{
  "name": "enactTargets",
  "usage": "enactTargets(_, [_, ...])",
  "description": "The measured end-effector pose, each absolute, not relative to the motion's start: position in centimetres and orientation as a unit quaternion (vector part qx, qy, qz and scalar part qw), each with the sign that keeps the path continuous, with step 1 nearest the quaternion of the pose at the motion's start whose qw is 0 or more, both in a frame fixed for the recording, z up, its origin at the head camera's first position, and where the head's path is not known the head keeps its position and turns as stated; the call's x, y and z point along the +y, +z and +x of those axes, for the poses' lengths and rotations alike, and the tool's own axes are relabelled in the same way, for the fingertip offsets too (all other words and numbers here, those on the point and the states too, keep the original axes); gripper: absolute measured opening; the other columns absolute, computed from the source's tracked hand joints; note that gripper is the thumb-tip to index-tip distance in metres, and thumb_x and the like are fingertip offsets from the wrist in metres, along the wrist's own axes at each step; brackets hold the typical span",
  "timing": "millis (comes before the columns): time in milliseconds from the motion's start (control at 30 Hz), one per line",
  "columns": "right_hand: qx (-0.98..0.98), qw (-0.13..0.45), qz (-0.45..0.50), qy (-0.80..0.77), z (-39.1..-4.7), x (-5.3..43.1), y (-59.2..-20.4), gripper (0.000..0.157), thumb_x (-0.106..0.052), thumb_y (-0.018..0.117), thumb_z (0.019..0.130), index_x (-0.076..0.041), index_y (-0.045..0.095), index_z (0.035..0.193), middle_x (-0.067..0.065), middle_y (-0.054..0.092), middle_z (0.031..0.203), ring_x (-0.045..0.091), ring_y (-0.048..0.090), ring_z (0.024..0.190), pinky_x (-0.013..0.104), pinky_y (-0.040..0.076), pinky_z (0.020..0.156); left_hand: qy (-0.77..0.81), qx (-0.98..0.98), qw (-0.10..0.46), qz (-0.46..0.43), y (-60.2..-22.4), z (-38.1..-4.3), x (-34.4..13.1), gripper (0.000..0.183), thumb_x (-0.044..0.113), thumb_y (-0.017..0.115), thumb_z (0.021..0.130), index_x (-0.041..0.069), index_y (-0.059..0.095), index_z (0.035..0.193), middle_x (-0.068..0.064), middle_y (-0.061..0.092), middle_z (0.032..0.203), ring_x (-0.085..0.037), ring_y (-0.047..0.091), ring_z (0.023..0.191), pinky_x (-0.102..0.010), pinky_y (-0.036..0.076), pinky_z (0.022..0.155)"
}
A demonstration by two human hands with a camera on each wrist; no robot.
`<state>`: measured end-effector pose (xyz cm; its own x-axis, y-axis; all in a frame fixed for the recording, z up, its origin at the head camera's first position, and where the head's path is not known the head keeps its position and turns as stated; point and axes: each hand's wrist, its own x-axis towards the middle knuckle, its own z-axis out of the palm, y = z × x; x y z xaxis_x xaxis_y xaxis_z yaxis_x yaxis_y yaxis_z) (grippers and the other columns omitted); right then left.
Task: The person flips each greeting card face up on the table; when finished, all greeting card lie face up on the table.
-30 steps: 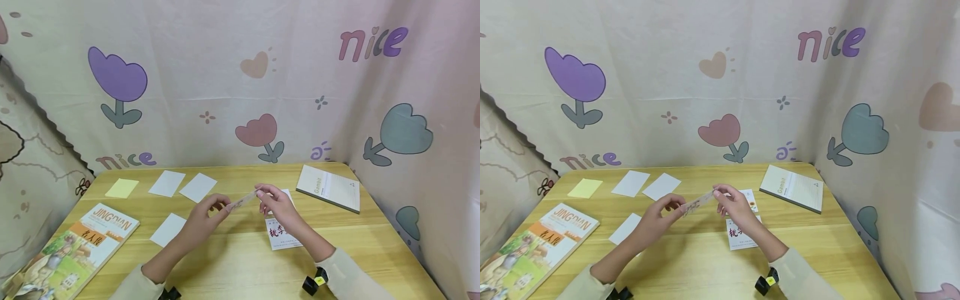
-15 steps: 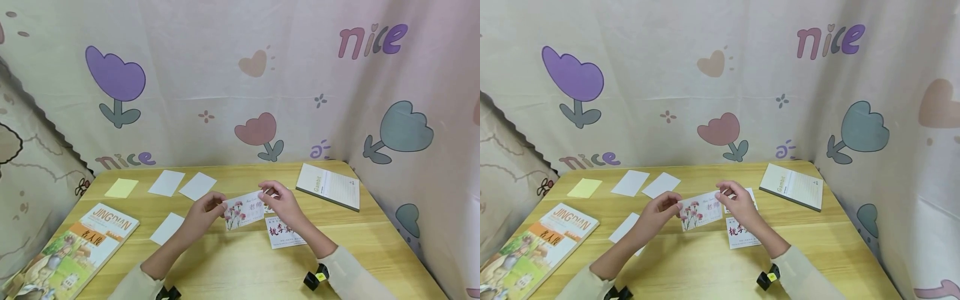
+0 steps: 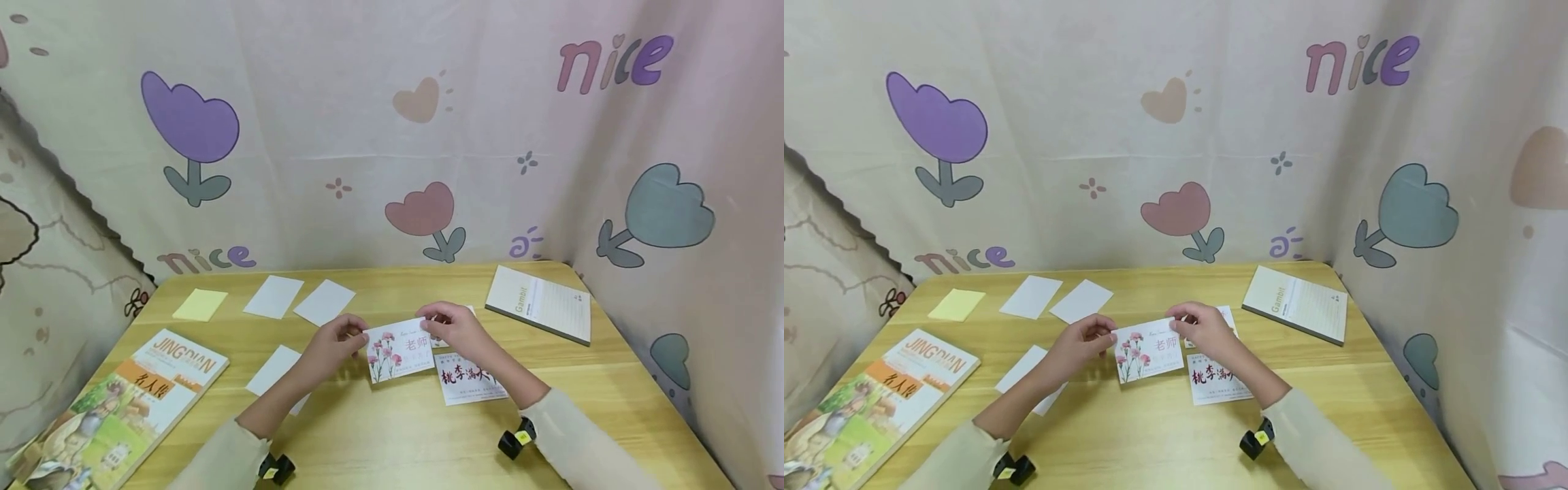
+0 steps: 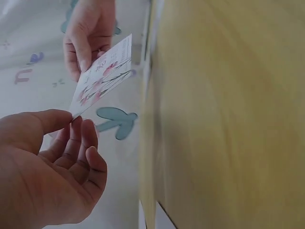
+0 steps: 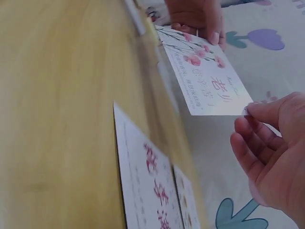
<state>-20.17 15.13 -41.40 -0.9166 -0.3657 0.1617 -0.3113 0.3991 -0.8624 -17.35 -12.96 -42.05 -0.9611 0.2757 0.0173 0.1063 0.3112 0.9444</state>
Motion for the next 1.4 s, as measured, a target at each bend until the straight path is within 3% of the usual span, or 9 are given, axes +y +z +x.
enactTargets(133, [0.851,0.054,-0.186,-0.488,-21.0,14.9,-42.1,0.021,-0.015,0.067,0.097,-0.011,0.072,0.117,0.005,0.066,0.087,0.02,0.057,0.078,0.026,0.05,0.063,0.538,0.83,0.083,0.124,-42.7,-18.4,-13.1,0.015,0.016,0.066,0.096,0.008,0.065,0.11,-0.007,0.064,0.095,-0.03,0.063,0.081,-0.037,0.054,0.07])
enactTargets(333, [0.871,0.061,-0.184,-0.452,-22.1,14.8,-43.8,0.018,-0.013,0.067,0.096,-0.013,0.073,0.114,0.001,0.066,0.094,0.017,0.057,0.08,0.026,0.052,0.063,0.481,0.861,0.096,0.131,-43.6,-19.9,-13.1,0.013,0.017,0.065,0.096,0.01,0.066,0.108,-0.004,0.064,0.095,-0.019,0.057,0.08,-0.03,0.048,0.064])
enactTargets(633, [0.902,0.059,-0.205,-0.374,-24.3,14.2,-44.3,0.013,-0.018,0.069,0.097,-0.02,0.073,0.108,-0.006,0.063,0.093,0.014,0.057,0.079,0.027,0.05,0.065,0.443,0.88,0.108,0.133,-44.0,-22.9,-13.3,0.012,0.015,0.068,0.092,0.008,0.07,0.102,-0.002,0.065,0.089,-0.017,0.057,0.08,-0.03,0.047,0.07])
enactTargets(833, [0.907,0.062,-0.19,-0.371,-25.7,14.1,-44.3,0.012,-0.017,0.068,0.097,-0.019,0.072,0.108,-0.003,0.062,0.093,0.015,0.058,0.073,0.028,0.05,0.061,0.379,0.912,0.089,0.128,-43.4,-24.6,-12.9,0.011,0.018,0.066,0.094,0.012,0.073,0.102,0.001,0.068,0.093,-0.015,0.059,0.084,-0.036,0.045,0.077])
enactTargets(1400, [0.927,0.051,-0.185,-0.322,-27.6,13.6,-44.8,0.007,-0.017,0.071,0.095,-0.019,0.072,0.101,-0.006,0.062,0.094,0.013,0.056,0.08,0.031,0.049,0.075,0.286,0.945,0.081,0.133,-43.6,-27.0,-12.3,0.006,0.019,0.07,0.093,0.02,0.075,0.097,0.006,0.07,0.095,-0.015,0.06,0.089,-0.044,0.045,0.084])
